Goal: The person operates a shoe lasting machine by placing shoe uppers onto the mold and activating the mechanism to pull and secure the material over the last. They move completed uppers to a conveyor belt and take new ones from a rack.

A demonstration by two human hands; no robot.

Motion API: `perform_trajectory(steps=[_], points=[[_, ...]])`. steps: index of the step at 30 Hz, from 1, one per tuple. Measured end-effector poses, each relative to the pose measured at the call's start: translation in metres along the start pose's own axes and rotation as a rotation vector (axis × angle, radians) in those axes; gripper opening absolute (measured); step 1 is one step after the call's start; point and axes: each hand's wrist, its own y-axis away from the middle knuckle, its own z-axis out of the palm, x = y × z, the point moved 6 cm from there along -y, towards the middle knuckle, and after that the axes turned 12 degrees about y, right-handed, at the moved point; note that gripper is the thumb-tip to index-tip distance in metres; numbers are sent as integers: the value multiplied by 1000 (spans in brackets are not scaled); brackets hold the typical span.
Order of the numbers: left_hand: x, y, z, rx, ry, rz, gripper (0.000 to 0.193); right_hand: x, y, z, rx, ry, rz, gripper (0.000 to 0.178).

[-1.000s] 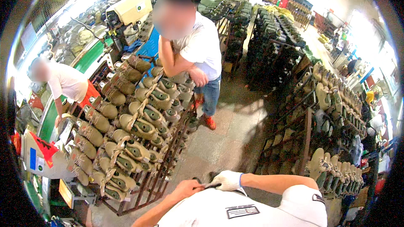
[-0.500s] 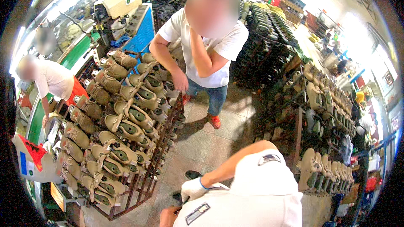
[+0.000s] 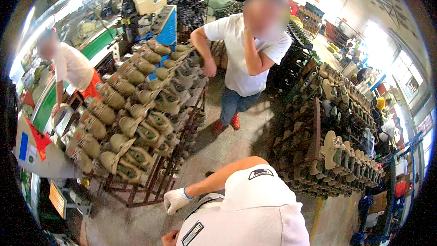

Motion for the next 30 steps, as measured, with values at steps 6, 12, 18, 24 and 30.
perform_trajectory(steps=[6,12,18,24,30], points=[[-107,18,-141,230,-11,-27,31,-76,-92,90,122,70,-86,32],[-171,33,-269,433,82,-1,31,-124,-205,152,-70,211,-12,33],[-357,73,-346,519,-289,-296,31,-167,-348,212,-109,47,33,30],[-501,167,-355,706,578,-584,26,-270,-494,228,-336,142,-122,40],[-500,133,-469,779,585,-522,26,-316,-651,265,-357,318,-328,34]])
